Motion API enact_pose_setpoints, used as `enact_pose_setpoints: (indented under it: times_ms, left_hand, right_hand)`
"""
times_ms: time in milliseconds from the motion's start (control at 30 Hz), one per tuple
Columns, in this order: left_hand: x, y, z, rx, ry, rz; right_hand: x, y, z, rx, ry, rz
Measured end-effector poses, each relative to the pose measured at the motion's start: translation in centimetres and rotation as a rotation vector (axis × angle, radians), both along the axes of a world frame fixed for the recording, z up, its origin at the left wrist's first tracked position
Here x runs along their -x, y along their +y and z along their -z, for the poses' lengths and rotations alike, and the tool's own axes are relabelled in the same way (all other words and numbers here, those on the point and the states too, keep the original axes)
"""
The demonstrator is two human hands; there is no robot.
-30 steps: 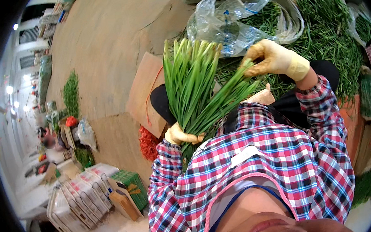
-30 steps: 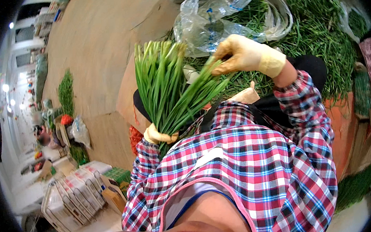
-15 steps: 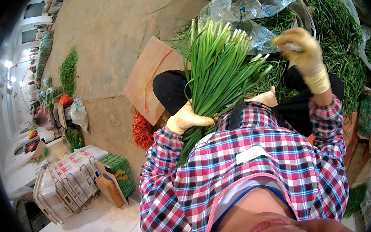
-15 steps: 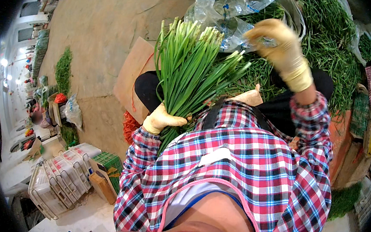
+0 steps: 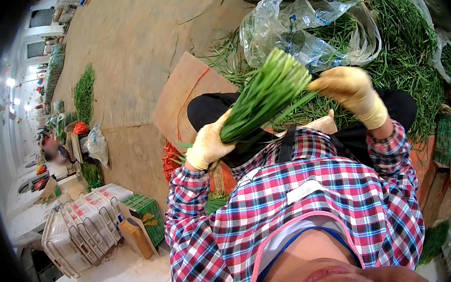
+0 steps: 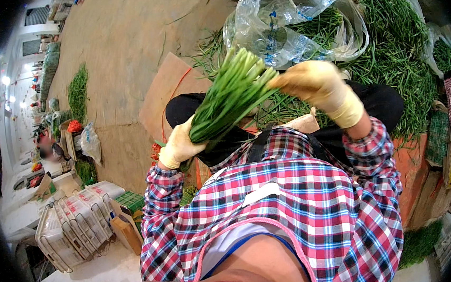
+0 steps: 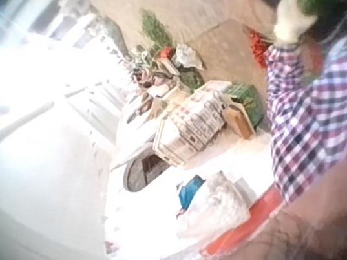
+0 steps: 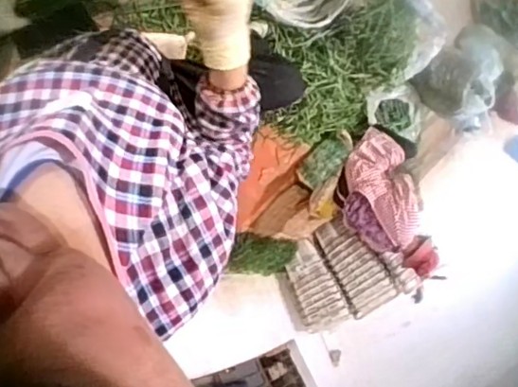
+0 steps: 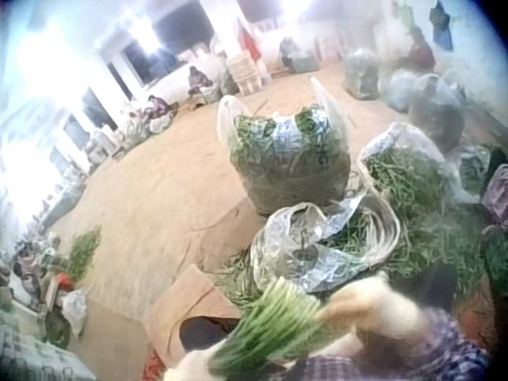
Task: The person sorts green chives by hand while seated on the floor, gathering them into a bundle and placing it onto a stack.
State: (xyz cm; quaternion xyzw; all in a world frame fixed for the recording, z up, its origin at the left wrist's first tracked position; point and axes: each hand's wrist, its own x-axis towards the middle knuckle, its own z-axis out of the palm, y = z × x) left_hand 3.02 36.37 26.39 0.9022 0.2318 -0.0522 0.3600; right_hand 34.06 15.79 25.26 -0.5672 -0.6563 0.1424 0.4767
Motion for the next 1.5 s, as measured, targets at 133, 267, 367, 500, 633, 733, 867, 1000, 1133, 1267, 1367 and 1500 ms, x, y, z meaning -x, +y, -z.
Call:
enact_pose_setpoints:
  times_ms: [133, 267, 367, 500, 633, 733, 867, 1000, 1133, 1267, 1367, 1500]
  left_hand:
    - [0.9, 1.0, -1.0, -0.644, 0.094, 0.043]
    - [0.9, 2.5, -0.4, -0.894, 0.032, 0.094]
    - [0.5, 2.1, -0.4, -1.001, -0.094, 0.1]
    - [-1.3, 1.4, -0.5, -1.064, -0.126, 0.095]
    - [-2.2, 1.2, -0.6, -1.161, -0.161, 0.154]
    - [-1.9, 1.3, 0.1, -1.1, -0.176, 0.118]
    - [-2.3, 1.1, -0.1, -1.088, -0.109, 0.116]
    - [-1.9, 1.5, 0.6, -1.089, -0.122, 0.107]
    - [-1.1, 2.2, 0.8, -1.11, -0.117, 0.117]
    - [-1.1, 2.0, 0.9, -1.07, -0.134, 0.065]
    - [-2.0, 1.8, 0.4, -1.082, -0.145, 0.055]
    - [-1.8, 1.9, 0.3, -1.126, -0.194, 0.034]
  right_hand:
    - [-7.7, -3.0, 4.9, 0.051, 0.543, 0.343]
    - [-6.3, -2.6, 3.5, 0.049, 0.132, 0.418]
    - [-0.9, -0.2, -0.4, 0.02, 0.086, 0.332]
    - [3.6, 1.6, -1.8, 0.069, -0.149, 0.351]
    - [4.5, 2.9, 0.5, 0.151, -0.256, 0.367]
    - [4.7, 2.6, 0.7, 0.101, -0.243, 0.352]
    - [4.6, 2.8, 1.7, 0.05, -0.478, 0.463]
    - [1.5, 1.7, 1.8, 0.001, -0.58, 0.7]
    - [-5.1, -1.6, 5.0, 0.329, -0.645, 0.857]
    - [2.4, 0.6, 0.1, 0.06, -0.388, 0.379]
    - [4.1, 1.8, 1.6, 0.049, -0.418, 0.311]
    - [2.9, 0.7, 2.1, -0.023, -0.103, 0.267]
